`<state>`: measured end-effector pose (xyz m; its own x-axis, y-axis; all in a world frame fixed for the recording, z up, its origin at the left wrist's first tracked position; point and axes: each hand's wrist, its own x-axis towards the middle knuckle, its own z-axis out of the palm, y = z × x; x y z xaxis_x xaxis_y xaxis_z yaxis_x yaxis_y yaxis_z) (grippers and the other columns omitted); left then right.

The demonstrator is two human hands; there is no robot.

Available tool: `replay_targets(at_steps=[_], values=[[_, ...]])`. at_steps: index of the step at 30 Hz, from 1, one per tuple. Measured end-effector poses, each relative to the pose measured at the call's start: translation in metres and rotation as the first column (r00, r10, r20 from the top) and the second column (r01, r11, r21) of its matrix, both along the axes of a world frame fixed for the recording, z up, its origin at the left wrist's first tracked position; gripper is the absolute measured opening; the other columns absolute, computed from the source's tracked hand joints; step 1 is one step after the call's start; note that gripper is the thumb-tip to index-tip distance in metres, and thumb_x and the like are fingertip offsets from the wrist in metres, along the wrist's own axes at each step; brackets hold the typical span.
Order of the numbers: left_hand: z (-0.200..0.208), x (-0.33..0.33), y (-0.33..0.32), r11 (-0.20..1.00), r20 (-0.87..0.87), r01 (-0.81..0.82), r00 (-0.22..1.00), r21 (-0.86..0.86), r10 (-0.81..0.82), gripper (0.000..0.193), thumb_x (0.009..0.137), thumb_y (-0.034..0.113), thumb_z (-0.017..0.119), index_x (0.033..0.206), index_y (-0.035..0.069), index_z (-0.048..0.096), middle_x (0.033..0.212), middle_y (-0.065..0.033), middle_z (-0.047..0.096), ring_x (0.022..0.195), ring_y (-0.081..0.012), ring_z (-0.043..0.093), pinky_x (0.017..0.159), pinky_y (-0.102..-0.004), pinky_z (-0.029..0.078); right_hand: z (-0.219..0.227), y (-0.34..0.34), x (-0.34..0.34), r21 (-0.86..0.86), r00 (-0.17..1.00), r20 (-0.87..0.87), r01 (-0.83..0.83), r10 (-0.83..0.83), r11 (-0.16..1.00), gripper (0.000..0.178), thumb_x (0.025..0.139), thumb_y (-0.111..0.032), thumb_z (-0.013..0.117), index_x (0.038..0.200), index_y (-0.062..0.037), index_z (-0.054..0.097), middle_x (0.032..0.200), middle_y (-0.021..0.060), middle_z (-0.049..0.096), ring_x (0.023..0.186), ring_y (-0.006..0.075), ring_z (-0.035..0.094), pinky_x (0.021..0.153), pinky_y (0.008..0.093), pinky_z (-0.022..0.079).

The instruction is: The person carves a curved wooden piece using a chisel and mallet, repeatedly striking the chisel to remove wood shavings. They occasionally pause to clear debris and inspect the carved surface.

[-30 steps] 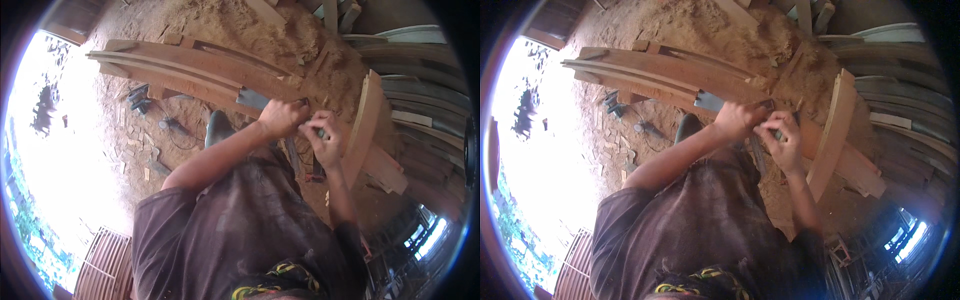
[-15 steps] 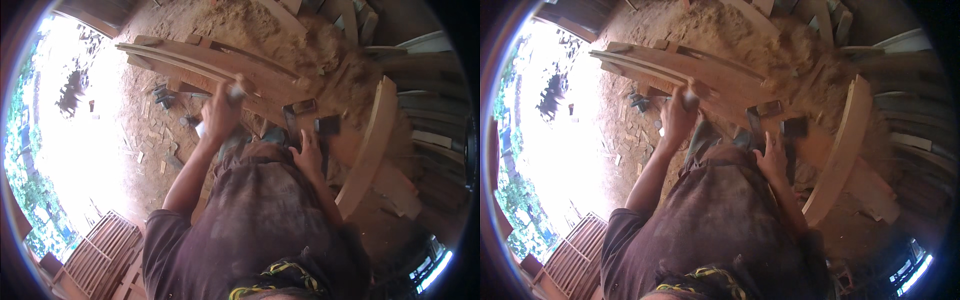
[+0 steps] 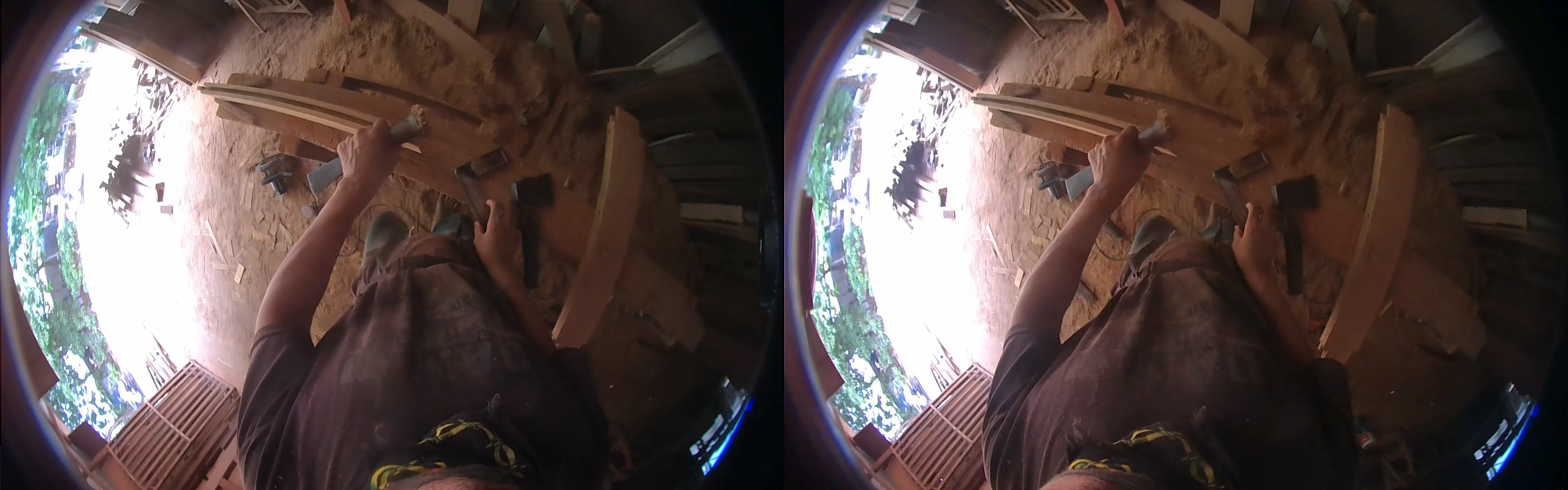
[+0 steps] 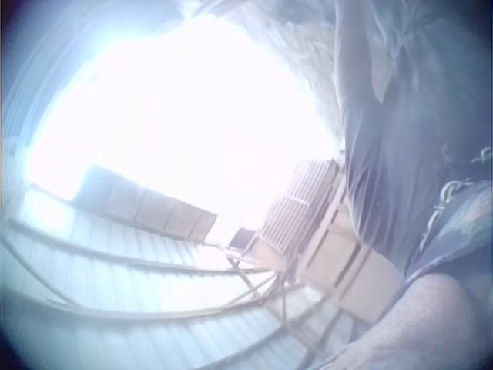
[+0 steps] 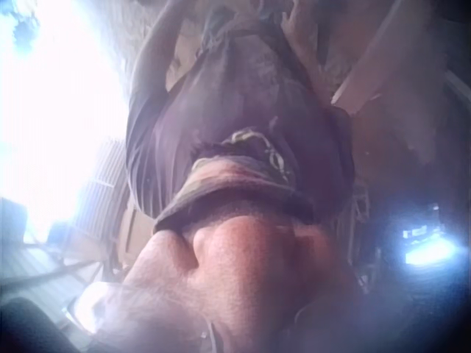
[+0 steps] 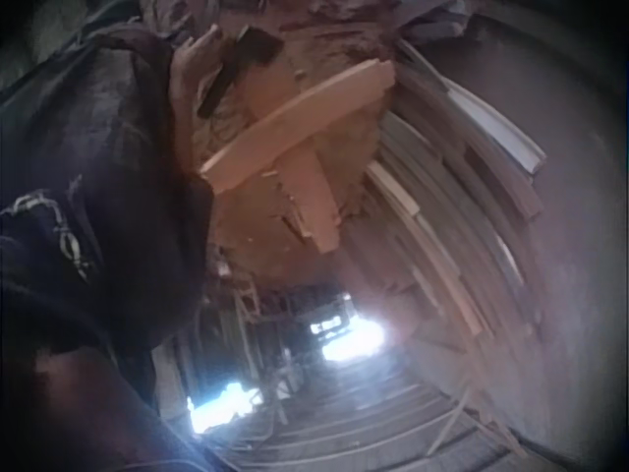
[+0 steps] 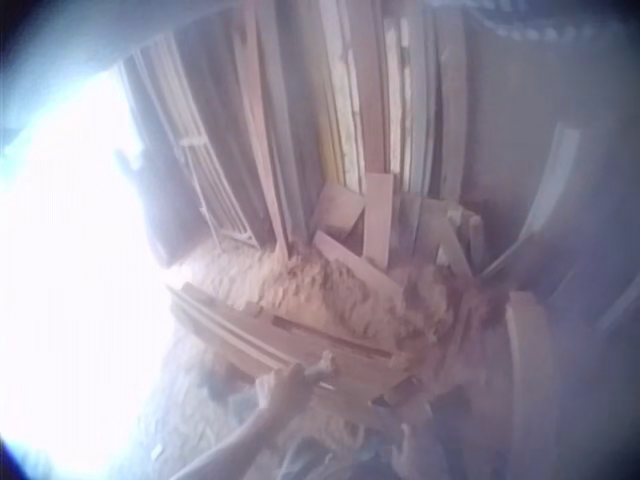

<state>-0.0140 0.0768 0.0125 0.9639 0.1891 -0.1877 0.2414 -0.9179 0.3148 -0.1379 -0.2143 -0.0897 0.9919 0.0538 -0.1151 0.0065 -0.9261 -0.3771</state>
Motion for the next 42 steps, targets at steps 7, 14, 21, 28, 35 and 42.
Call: replay_targets(at_steps=[7,14,21,28,35,42], values=[[-0.028,-0.005,0.0,0.987,0.113,0.158,0.981,-0.01,-0.155,0.021,0.096,0.026,0.067,0.112,0.012,0.072,0.096,-0.0186,0.08,0.096,-0.043,0.077,0.083,-0.0578,0.057,0.029,-0.001,0.022,0.499,0.681,-0.73,0.482,0.05,0.72,0.034,0.092,-0.03,0.085,0.109,-0.004,0.071,0.087,0.0091,0.072,0.074,0.0216,0.071,0.068,0.0364,0.055],[0.014,-0.038,0.052,0.932,0.399,-0.105,0.883,-0.347,0.248,0.035,0.099,0.033,0.075,0.125,0.009,0.075,0.094,-0.0202,0.081,0.088,-0.0365,0.081,0.083,-0.0513,0.063,0.091,0.014,0.038,0.872,0.971,-0.186,0.235,-0.154,0.43,0.024,0.108,-0.026,0.073,0.105,-0.0013,0.072,0.083,0.0045,0.073,0.07,0.0102,0.065,0.065,0.0277,0.05],[-0.064,-0.148,0.141,0.82,0.239,-0.376,0.829,-0.431,0.505,0.038,0.091,0.029,0.078,0.121,0.006,0.076,0.096,-0.0284,0.077,0.096,-0.0487,0.075,0.086,-0.0562,0.057,0.205,0.096,0.109,0.844,0.957,0.283,-0.281,0.066,0.456,0.019,0.112,-0.012,0.065,0.119,0.0007,0.076,0.113,0.0117,0.081,0.111,0.0191,0.075,0.1,0.0338,0.058],[-0.133,-0.301,0.163,0.67,0.012,-0.615,0.733,-0.416,0.681,0.031,0.092,0.028,0.076,0.108,0.002,0.08,0.089,-0.024,0.078,0.09,-0.0396,0.078,0.082,-0.0488,0.058,0.163,0.154,0.144,0.875,0.94,0.296,-0.339,0.171,0.346,0.017,0.109,-0.011,0.069,0.118,0.0004,0.078,0.116,0.0131,0.082,0.111,0.0192,0.077,0.099,0.034,0.061],[-0.171,-0.386,0.172,0.41,-0.167,-0.781,0.535,-0.471,0.828,0.029,0.089,0.024,0.079,0.106,0.001,0.084,0.082,-0.0073,0.079,0.081,-0.0172,0.074,0.08,-0.0379,0.057,0.169,0.17,0.156,0.609,0.825,0.411,-0.565,0.388,0.557,0.015,0.108,-0.009,0.07,0.117,-0.0014,0.079,0.11,0.0077,0.084,0.105,0.0168,0.079,0.091,0.0325,0.062],[-0.124,-0.346,0.174,0.307,-0.19,-0.735,0.507,-0.605,0.841,0.028,0.094,0.022,0.081,0.111,-0.001,0.082,0.074,0.0008,0.068,0.063,-0.0075,0.059,0.06,-0.0289,0.048,0.166,0.174,0.189,0.673,0.914,0.19,-0.387,0.358,0.63,0.014,0.105,-0.013,0.073,0.112,-0.0038,0.08,0.104,0.0077,0.084,0.099,0.0183,0.08,0.088,0.0352,0.064]])
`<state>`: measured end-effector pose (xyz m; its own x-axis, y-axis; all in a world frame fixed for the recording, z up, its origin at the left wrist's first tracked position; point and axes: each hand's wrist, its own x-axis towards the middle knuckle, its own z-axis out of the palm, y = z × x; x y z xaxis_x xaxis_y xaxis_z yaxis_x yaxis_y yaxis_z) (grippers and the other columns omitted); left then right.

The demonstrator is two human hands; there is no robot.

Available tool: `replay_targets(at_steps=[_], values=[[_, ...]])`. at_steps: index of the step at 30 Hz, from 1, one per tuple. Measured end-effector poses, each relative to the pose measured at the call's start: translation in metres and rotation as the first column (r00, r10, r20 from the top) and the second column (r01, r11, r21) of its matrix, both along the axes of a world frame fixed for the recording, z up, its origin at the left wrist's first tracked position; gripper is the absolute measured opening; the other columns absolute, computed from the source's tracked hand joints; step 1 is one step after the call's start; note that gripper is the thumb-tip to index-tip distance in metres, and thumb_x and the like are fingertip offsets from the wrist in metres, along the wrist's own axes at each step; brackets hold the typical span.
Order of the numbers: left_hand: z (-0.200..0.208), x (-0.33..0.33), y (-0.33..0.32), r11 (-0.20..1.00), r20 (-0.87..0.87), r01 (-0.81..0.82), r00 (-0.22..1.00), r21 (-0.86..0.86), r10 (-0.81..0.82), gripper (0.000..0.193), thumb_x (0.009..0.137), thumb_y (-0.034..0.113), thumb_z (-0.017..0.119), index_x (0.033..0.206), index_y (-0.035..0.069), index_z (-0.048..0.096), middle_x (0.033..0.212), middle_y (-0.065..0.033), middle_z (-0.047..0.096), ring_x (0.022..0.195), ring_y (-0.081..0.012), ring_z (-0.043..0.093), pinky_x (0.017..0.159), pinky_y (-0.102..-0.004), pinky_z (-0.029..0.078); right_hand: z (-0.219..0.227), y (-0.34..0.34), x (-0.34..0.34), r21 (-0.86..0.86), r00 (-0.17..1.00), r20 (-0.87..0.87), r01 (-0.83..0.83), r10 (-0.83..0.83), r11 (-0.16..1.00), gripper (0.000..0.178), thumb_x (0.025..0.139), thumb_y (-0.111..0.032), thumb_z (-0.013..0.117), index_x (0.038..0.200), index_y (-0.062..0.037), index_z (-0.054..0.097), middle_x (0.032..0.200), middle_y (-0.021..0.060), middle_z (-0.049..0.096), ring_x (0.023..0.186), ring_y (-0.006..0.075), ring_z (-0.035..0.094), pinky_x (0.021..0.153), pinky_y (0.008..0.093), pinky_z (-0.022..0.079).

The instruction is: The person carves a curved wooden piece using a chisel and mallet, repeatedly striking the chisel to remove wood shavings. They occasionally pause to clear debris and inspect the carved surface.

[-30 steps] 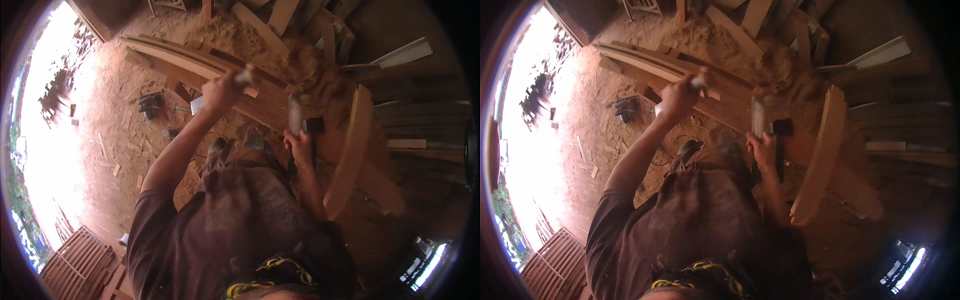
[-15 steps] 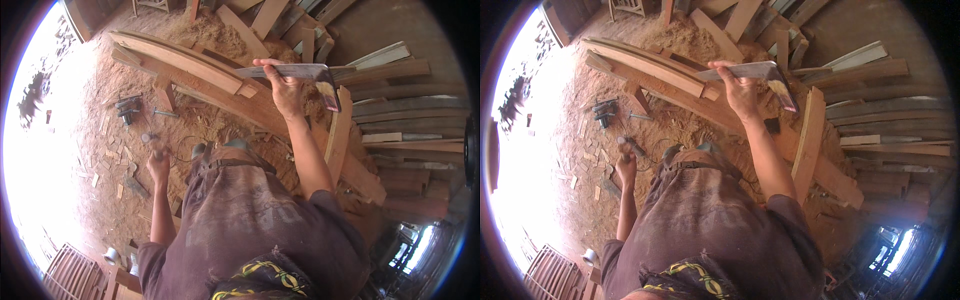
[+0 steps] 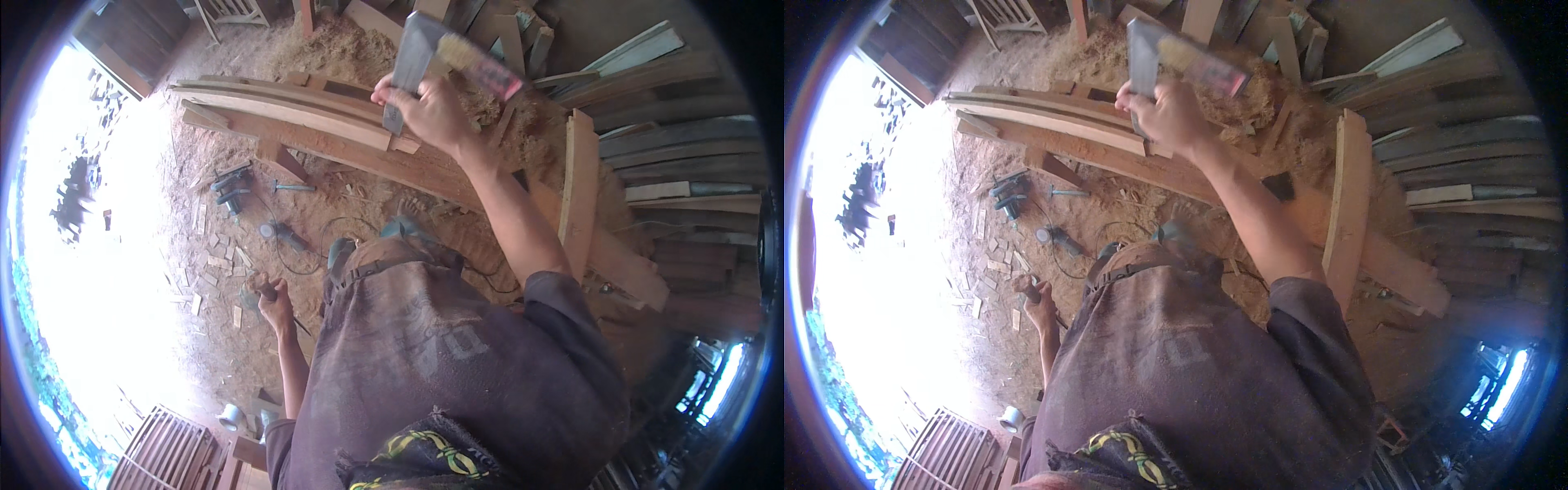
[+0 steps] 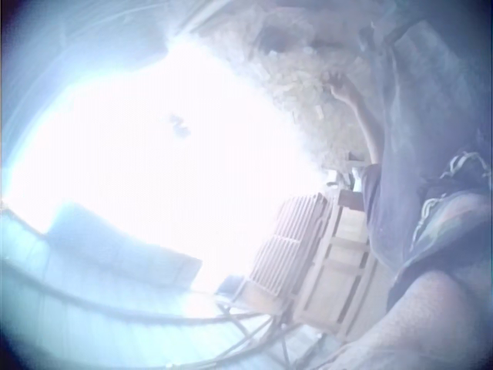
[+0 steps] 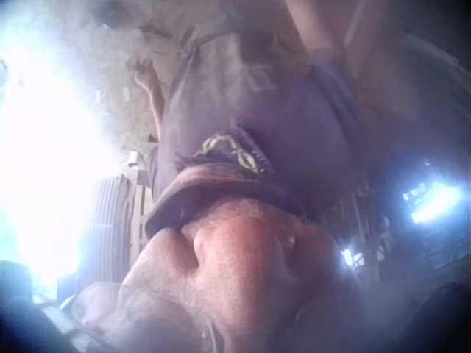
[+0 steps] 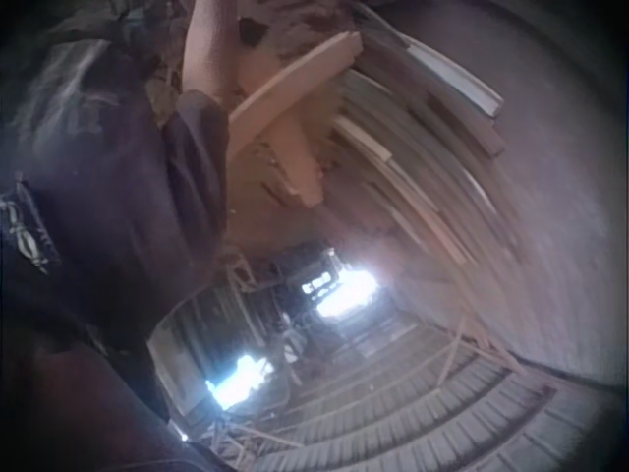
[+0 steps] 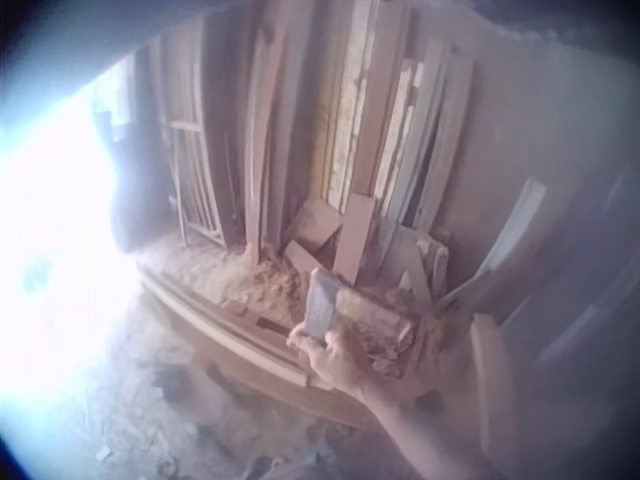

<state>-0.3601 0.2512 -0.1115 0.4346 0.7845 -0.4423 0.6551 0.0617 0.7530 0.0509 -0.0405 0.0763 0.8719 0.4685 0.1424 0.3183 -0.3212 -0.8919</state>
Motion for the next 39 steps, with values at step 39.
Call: replay_targets(at_steps=[39], values=[[-0.127,-0.071,-0.07,0.888,0.096,-0.279,0.938,-0.365,0.334,0.021,0.098,0.024,0.082,0.111,0.008,0.082,0.076,0.0049,0.067,0.061,-0.0053,0.058,0.055,-0.0251,0.044,0.023,-0.007,0.034,0.003,0.935,-0.356,0.016,-0.014,1.0,0.02,0.108,-0.016,0.072,0.124,-0.0044,0.072,0.121,0.0156,0.079,0.115,0.026,0.077,0.098,0.0418,0.068]])
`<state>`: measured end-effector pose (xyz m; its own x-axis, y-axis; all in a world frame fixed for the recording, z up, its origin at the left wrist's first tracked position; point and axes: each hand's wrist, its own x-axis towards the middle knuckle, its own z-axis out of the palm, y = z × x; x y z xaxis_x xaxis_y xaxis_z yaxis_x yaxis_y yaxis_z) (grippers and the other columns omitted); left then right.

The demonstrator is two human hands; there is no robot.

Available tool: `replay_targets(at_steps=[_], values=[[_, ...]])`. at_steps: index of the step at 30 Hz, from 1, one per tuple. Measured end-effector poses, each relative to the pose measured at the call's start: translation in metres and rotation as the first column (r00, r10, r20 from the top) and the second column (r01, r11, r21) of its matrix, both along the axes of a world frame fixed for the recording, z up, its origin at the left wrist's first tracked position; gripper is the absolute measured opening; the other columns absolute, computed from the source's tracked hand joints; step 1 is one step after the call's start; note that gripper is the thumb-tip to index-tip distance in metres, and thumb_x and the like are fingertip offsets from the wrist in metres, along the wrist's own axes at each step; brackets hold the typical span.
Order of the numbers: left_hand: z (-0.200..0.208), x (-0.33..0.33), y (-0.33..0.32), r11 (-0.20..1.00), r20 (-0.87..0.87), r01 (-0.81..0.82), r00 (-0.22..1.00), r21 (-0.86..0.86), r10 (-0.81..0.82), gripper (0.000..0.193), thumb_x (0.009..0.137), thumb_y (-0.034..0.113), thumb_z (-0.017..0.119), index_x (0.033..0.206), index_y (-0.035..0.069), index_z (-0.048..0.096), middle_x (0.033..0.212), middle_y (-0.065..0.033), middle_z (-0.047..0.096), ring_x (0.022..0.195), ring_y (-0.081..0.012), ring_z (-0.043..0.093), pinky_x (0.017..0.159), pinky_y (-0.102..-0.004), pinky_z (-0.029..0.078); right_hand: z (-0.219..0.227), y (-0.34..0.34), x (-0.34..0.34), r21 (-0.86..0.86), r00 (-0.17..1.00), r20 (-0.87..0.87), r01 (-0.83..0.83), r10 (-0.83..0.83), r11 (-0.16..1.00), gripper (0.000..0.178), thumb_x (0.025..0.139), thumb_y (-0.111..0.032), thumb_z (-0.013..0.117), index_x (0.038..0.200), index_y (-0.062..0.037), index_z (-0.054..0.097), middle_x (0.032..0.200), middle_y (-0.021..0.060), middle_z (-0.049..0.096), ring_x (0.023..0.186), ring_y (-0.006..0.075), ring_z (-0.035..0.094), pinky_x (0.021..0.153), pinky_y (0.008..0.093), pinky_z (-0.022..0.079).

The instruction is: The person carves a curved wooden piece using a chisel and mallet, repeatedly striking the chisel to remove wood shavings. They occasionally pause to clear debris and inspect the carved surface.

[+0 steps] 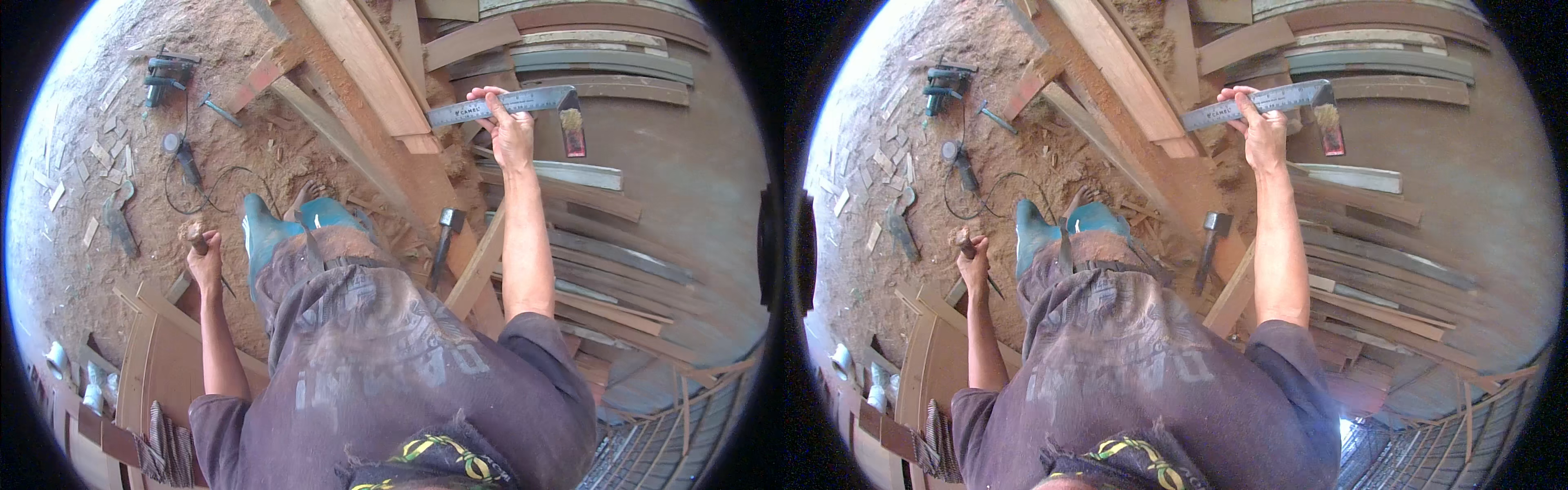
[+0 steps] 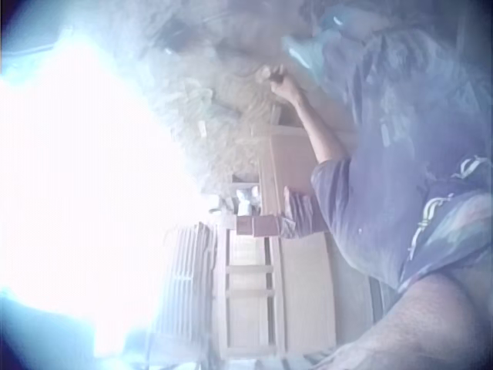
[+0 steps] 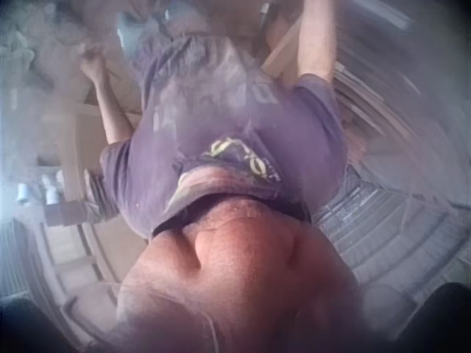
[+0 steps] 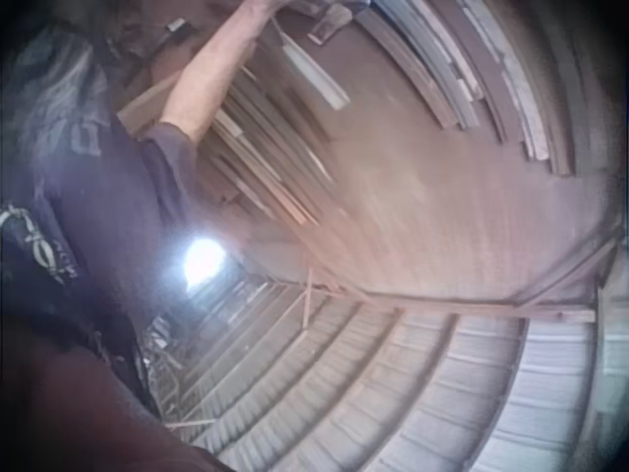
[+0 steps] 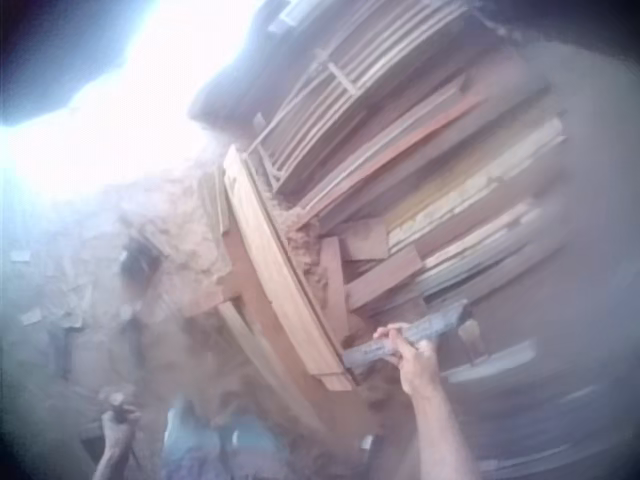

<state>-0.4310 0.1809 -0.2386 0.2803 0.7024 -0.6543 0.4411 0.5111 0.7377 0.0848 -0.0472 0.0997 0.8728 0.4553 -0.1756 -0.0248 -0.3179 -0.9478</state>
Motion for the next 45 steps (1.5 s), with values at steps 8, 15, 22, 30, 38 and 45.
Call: replay_targets(at_steps=[8,15,22,30,38,45], values=[[-0.036,-0.023,0.012,0.999,-0.036,-0.032,0.999,0.007,0.032,0.021,0.099,0.023,0.082,0.113,0.007,0.082,0.081,0.0072,0.067,0.068,-0.003,0.056,0.062,-0.0237,0.043,0.005,0.0,-0.014,-0.025,0.999,0.027,0.019,-0.018,1.0,0.018,0.109,-0.018,0.071,0.122,-0.0067,0.073,0.119,0.0115,0.08,0.113,0.0215,0.077,0.095,0.0399,0.067],[-0.058,-0.046,0.007,0.995,-0.079,-0.094,0.993,-0.03,0.092,0.026,0.099,0.026,0.083,0.116,0.008,0.083,0.08,0.0082,0.064,0.068,-0.0029,0.053,0.063,-0.0235,0.041,-0.001,0.007,-0.007,-0.062,0.999,0.035,-0.003,0.005,0.998,0.018,0.109,-0.017,0.071,0.124,-0.0077,0.073,0.121,0.0116,0.079,0.114,0.0213,0.077,0.095,0.0386,0.066],[-0.068,-0.057,-0.011,0.986,-0.099,-0.137,0.987,-0.098,0.127,0.028,0.098,0.027,0.083,0.117,0.006,0.081,0.079,0.0079,0.06,0.067,-0.0037,0.051,0.061,-0.0241,0.039,-0.002,-0.003,0.006,-0.093,0.999,0.007,0.039,-0.038,0.995,0.021,0.108,-0.019,0.072,0.127,-0.0085,0.072,0.123,0.0121,0.079,0.116,0.0219,0.077,0.093,0.0354,0.066],[-0.084,-0.066,-0.025,0.984,-0.11,-0.142,0.985,-0.107,0.131,0.034,0.099,0.03,0.083,0.121,0.005,0.08,0.077,0.0061,0.06,0.065,-0.0058,0.053,0.058,-0.0263,0.041,-0.003,-0.009,0.012,-0.102,0.996,0.004,0.084,-0.084,0.991,0.027,0.107,-0.022,0.074,0.129,-0.0066,0.07,0.125,0.0138,0.079,0.119,0.024,0.076,0.092,0.0354,0.068],[-0.089,-0.072,-0.022,0.984,-0.116,-0.138,0.985,-0.111,0.125,0.036,0.099,0.032,0.082,0.122,0.003,0.079,0.076,0.0057,0.058,0.065,-0.0062,0.052,0.059,-0.0268,0.041,-0.005,-0.003,0.003,-0.083,0.995,0.031,0.095,-0.093,0.992,0.029,0.107,-0.021,0.074,0.13,-0.0038,0.069,0.126,0.0166,0.078,0.119,0.0258,0.076,0.094,0.0369,0.069],[-0.09,-0.081,-0.019,0.986,-0.113,-0.136,0.986,-0.096,0.125,0.039,0.099,0.032,0.082,0.124,0.003,0.078,0.078,0.0062,0.06,0.066,-0.0053,0.052,0.059,-0.026,0.04,-0.008,-0.004,0.008,-0.082,0.995,0.031,0.096,-0.094,0.992,0.029,0.107,-0.02,0.073,0.13,-0.0034,0.069,0.125,0.0163,0.078,0.12,0.026,0.076,0.095,0.0366,0.069]])
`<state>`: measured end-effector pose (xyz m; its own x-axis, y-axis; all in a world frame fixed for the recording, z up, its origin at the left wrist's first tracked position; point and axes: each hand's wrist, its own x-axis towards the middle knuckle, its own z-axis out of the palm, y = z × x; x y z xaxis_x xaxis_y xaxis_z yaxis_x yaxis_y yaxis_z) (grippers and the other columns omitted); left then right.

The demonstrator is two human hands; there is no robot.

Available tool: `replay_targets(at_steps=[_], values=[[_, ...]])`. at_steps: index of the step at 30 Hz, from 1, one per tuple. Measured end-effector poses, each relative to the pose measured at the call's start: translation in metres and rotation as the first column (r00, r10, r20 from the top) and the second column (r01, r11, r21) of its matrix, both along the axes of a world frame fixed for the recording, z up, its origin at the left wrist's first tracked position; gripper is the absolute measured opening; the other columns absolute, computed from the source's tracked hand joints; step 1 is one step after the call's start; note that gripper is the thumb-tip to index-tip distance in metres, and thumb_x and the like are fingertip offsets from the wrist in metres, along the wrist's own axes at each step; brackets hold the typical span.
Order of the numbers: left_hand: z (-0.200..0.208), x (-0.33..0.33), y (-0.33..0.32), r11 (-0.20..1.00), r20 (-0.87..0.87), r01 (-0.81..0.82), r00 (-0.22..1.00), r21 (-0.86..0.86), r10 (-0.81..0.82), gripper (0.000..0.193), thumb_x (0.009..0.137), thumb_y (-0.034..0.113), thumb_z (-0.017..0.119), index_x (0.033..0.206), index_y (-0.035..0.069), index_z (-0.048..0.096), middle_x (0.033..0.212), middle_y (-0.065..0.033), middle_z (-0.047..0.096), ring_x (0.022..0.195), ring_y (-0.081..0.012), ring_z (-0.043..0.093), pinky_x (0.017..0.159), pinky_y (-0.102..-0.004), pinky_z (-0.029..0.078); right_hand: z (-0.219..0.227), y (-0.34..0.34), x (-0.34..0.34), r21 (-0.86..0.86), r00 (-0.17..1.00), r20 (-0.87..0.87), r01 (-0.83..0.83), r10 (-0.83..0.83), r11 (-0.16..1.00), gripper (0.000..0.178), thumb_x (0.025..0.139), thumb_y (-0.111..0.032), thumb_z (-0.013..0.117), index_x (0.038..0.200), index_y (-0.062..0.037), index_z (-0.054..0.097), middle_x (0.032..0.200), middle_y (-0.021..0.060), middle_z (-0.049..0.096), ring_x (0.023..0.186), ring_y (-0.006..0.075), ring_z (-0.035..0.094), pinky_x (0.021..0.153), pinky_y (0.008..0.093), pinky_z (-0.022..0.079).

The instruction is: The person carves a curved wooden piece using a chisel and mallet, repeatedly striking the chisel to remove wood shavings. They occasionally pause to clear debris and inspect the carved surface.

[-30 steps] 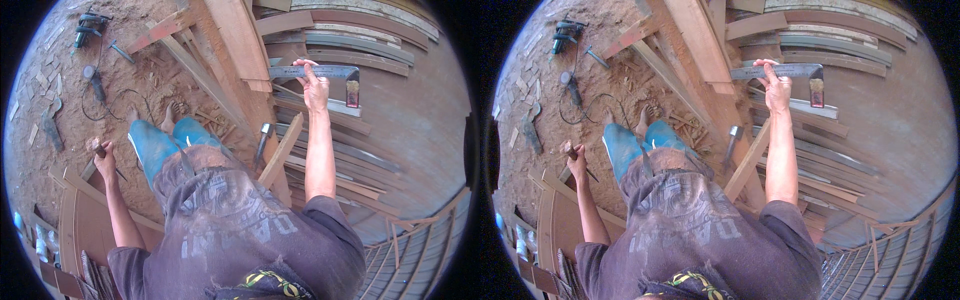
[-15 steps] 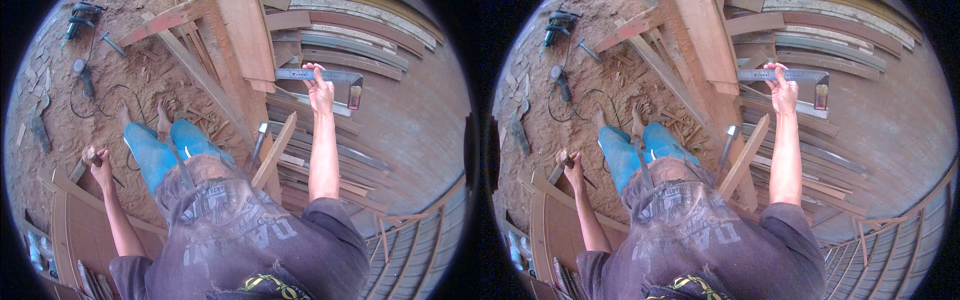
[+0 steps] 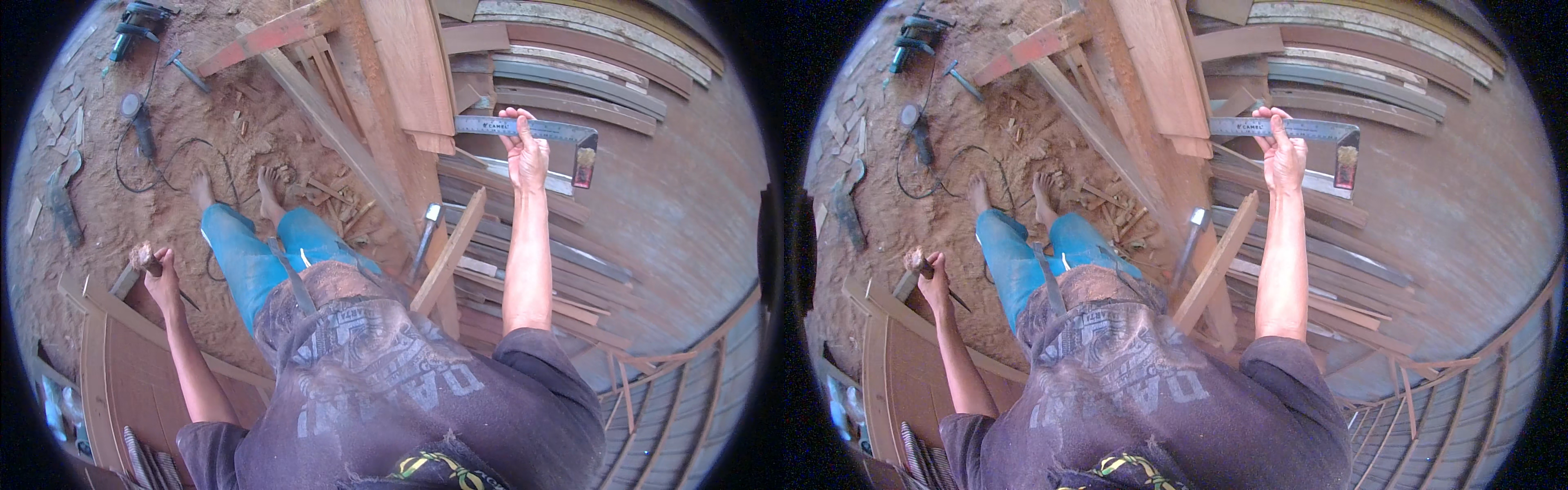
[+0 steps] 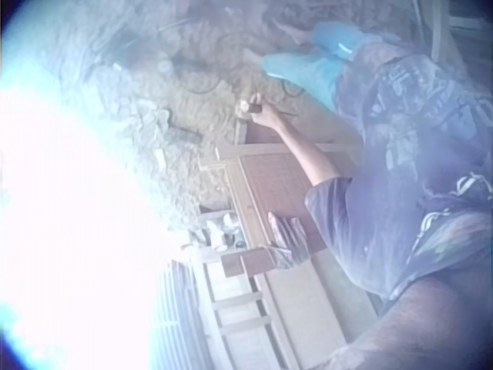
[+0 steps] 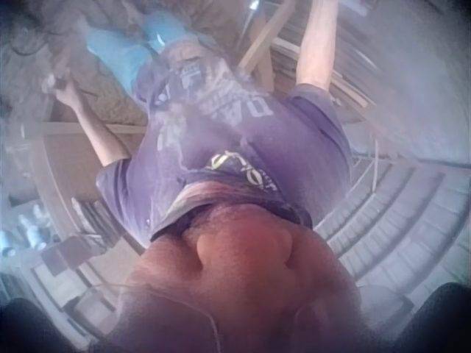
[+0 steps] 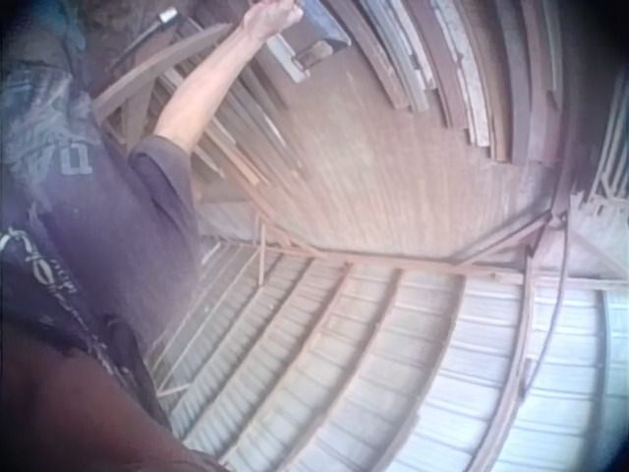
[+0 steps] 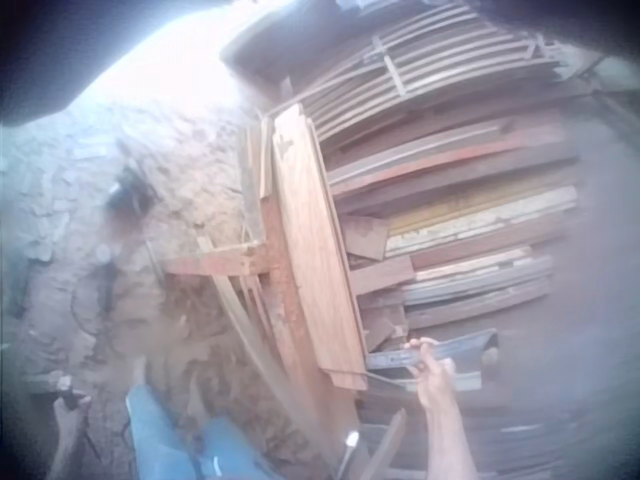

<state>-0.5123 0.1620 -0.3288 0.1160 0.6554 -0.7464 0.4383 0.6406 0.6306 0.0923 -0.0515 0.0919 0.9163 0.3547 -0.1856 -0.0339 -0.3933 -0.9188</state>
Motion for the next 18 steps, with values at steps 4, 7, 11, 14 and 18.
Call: replay_targets(at_steps=[4,7,11,14,18], values=[[0.008,0.002,0.01,1.0,-0.04,-0.002,0.999,0.011,0.003,0.027,0.098,0.025,0.082,0.117,0.006,0.081,0.083,0.0078,0.062,0.069,-0.003,0.051,0.063,-0.0225,0.038,0.005,-0.006,-0.006,0.024,0.998,0.052,0.028,-0.029,0.999,0.029,0.108,-0.022,0.073,0.13,-0.0029,0.069,0.12,0.0155,0.078,0.117,0.0265,0.077,0.095,0.0392,0.067],[0.035,0.001,0.023,0.999,-0.052,0.05,0.997,0.015,-0.049,0.026,0.097,0.025,0.082,0.114,0.004,0.08,0.088,0.0061,0.066,0.074,-0.0044,0.056,0.067,-0.0244,0.043,0.015,-0.032,-0.024,0.104,0.973,0.177,0.133,-0.15,0.986,0.03,0.108,-0.024,0.074,0.124,-0.0003,0.066,0.105,0.0114,0.074,0.1,0.0239,0.075,0.087,0.0407,0.063],[0.059,0.025,0.045,0.977,-0.087,0.138,0.988,0.164,-0.125,0.022,0.097,0.019,0.084,0.111,0.002,0.08,0.101,0.0003,0.075,0.097,-0.0097,0.067,0.092,-0.0286,0.053,-0.004,-0.097,-0.079,0.131,0.959,0.049,0.272,-0.28,0.953,0.029,0.107,-0.027,0.076,0.114,-0.0018,0.063,0.081,0.003,0.062,0.07,0.0154,0.063,0.063,0.0332,0.055],[0.081,0.056,0.06,0.946,0.114,0.139,0.977,0.291,-0.179,0.02,0.098,0.016,0.085,0.11,0.0,0.08,0.102,0.0009,0.075,0.097,-0.0097,0.067,0.091,-0.0285,0.053,-0.044,-0.132,-0.143,-0.082,0.913,-0.144,0.373,-0.381,0.924,0.03,0.105,-0.031,0.078,0.11,-0.0054,0.063,0.068,-0.0034,0.054,0.053,0.0095,0.052,0.05,0.0276,0.046],[0.157,0.135,0.082,0.806,0.05,0.384,0.891,0.45,-0.452,0.014,0.099,0.012,0.083,0.106,0.0,0.08,0.101,-0.0015,0.078,0.097,-0.0092,0.069,0.09,-0.0293,0.055,-0.105,-0.169,-0.182,-0.281,0.883,-0.316,0.261,-0.346,0.924,0.041,0.098,-0.043,0.084,0.101,-0.0075,0.064,0.067,-0.0043,0.053,0.052,0.0054,0.049,0.048,0.0264,0.042]])
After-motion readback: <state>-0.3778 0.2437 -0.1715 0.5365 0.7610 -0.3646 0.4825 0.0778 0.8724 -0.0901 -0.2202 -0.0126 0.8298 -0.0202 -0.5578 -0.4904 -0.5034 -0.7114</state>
